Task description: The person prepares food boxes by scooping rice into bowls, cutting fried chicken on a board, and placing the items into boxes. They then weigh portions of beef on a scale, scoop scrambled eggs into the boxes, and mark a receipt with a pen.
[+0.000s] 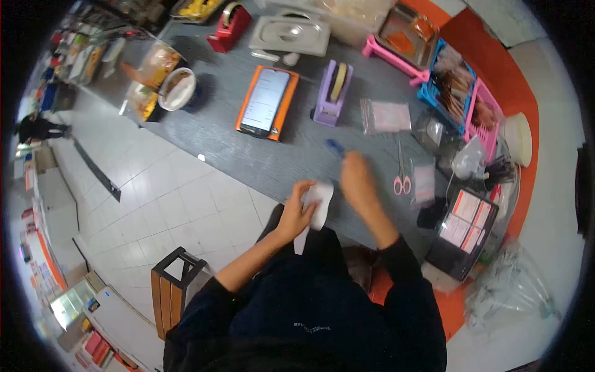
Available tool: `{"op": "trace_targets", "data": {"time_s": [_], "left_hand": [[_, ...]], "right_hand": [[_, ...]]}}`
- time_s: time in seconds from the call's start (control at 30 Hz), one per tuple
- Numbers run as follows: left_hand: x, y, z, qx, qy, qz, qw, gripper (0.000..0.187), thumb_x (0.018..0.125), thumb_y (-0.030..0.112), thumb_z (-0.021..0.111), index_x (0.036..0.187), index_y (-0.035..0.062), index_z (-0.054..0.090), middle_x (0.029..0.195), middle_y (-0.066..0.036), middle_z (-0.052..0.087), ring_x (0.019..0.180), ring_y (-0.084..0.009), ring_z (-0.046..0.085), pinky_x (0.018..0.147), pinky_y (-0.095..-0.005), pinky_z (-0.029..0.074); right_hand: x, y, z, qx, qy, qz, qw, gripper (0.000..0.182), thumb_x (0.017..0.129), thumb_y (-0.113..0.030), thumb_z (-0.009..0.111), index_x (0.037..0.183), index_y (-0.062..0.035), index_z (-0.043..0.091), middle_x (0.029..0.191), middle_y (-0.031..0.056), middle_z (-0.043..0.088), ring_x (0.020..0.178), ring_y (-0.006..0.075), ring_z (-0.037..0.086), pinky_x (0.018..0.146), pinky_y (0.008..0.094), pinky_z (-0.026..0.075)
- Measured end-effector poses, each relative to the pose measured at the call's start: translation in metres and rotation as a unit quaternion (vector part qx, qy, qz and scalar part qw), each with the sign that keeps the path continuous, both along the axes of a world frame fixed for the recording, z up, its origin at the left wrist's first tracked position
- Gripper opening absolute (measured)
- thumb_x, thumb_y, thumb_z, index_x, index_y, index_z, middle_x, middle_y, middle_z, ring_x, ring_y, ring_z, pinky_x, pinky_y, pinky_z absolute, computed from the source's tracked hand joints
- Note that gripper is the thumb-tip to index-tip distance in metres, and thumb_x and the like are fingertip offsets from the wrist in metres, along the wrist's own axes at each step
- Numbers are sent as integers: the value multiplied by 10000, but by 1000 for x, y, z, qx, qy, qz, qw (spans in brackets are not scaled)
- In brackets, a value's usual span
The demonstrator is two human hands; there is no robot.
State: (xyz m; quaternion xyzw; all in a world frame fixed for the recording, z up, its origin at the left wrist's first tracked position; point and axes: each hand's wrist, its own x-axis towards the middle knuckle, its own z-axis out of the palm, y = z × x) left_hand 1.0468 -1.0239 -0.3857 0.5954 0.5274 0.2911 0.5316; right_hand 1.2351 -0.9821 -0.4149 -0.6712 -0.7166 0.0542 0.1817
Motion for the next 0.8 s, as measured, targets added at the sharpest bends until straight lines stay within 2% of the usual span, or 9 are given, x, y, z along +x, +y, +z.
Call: {"op": "trace_targets", "data": {"time_s": [0.03,0.1,0.13,0.17,0.2,0.33,0.37,0.5,0.8], "left_hand": [[9,6,-14,0,-28,14,1000,360,807,-3,556,1153,29,459,1081,-200,555,971,-396,539,814,-408,436],[23,25,-74,228,8,-58,972,331,808,-29,562,1121,59,502,1077,-138,586,783,-317,534,683,-359,423],[26,35,-75,251,84,-100,959,307,823,9,560,1119,93,556,1091,-102,589,964,-284,521,797,-389,385],[27,37,-67,260,159,-130,944,337,830,78,576,1163,124,549,1157,-92,559,1047,-292,482,847,-418,353],[27,43,-60,271,234,-159,920,374,837,147,592,1207,156,542,1223,-82,529,1129,-299,444,897,-448,321],[22,61,-59,284,330,-120,892,555,778,441,624,1288,264,495,1411,-117,322,1283,-349,278,997,-482,231],[23,64,-59,294,354,-114,880,620,736,520,638,1290,283,492,1447,-134,257,1317,-365,225,1026,-480,207],[26,67,-64,265,367,-138,881,715,663,581,666,1299,311,482,1442,-166,247,1342,-366,180,1054,-494,162],[28,66,-78,264,359,-120,887,860,558,688,688,1308,331,464,1463,-155,209,1369,-374,106,1081,-543,45]], "right_hand": [[24,-7,10,-16,81,-35,996,135,822,-57,512,955,-32,518,932,147,562,802,239,571,633,335,481],[41,-27,22,-49,155,-83,983,142,837,-34,507,978,-24,503,957,159,567,793,224,574,589,307,482],[43,-35,24,-27,401,-145,904,128,855,-31,500,983,-27,500,964,153,564,770,199,569,555,283,471],[45,-41,28,3,618,-201,760,114,873,-27,492,987,-30,498,971,147,561,747,175,564,522,258,461],[33,-40,33,36,685,-194,701,86,873,-14,516,957,-32,519,912,109,570,721,133,569,525,234,468],[-8,-36,-17,65,647,-190,735,91,835,23,566,901,-35,541,848,100,583,724,137,584,571,226,486],[-16,-31,-25,94,594,-156,784,116,794,40,599,867,-35,549,826,96,589,727,146,593,592,234,492],[-18,-31,-53,108,443,-99,884,196,668,69,667,796,-35,561,805,93,597,720,174,607,623,259,497],[-18,-27,-59,128,394,-113,903,214,602,53,682,758,-39,567,823,80,617,725,197,622,626,286,500]]}}
